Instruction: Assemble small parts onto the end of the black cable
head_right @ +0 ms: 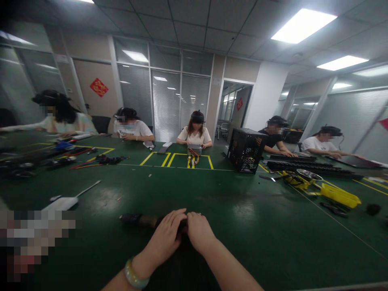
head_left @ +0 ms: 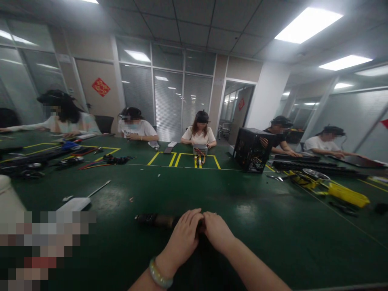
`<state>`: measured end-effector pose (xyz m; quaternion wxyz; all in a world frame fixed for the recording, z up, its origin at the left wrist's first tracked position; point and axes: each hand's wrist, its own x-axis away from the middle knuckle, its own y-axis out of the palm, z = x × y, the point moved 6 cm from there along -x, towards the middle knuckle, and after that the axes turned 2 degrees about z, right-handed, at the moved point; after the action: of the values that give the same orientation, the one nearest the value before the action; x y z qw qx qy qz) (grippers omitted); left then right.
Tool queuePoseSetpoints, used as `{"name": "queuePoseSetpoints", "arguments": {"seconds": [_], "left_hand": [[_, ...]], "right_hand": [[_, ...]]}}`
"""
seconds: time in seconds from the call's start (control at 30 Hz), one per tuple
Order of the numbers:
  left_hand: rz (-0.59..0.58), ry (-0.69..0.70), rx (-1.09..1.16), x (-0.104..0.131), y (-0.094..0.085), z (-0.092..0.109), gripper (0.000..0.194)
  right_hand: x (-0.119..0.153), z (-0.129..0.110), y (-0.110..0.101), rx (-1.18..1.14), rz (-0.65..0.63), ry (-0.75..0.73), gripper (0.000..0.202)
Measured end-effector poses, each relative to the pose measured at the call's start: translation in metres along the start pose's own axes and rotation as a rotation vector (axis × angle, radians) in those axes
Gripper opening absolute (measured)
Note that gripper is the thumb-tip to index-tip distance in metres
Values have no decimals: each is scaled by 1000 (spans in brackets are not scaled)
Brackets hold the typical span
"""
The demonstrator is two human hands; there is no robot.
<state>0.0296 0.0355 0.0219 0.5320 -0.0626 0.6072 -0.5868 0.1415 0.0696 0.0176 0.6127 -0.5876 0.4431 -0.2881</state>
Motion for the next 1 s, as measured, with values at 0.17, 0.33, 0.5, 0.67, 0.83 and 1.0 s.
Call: {"name": "queuePoseSetpoints", "arguments": {"seconds": [0.17, 0.33, 0.5, 0.67, 0.83, 1.0], "left_hand": [[21, 123, -70, 5, -1, 13, 69], [61, 93, -57, 3, -7, 10, 57], [58, 45, -13, 0, -11, 8, 48], [50, 29, 9, 0, -9, 1, 49], [13, -29, 63, 1, -2, -11, 49], [-41, -47, 126, 2, 6, -15, 45]], "right_hand": [[5, -10, 8, 142, 52, -374, 27], [1, -12, 11, 181, -69, -387, 28], [-7, -4, 10, 119, -169, -250, 23], [1, 63, -7, 81, -176, 8, 28], [73, 173, -41, 91, -174, 387, 27], [190, 263, -77, 162, -172, 791, 35]]}}
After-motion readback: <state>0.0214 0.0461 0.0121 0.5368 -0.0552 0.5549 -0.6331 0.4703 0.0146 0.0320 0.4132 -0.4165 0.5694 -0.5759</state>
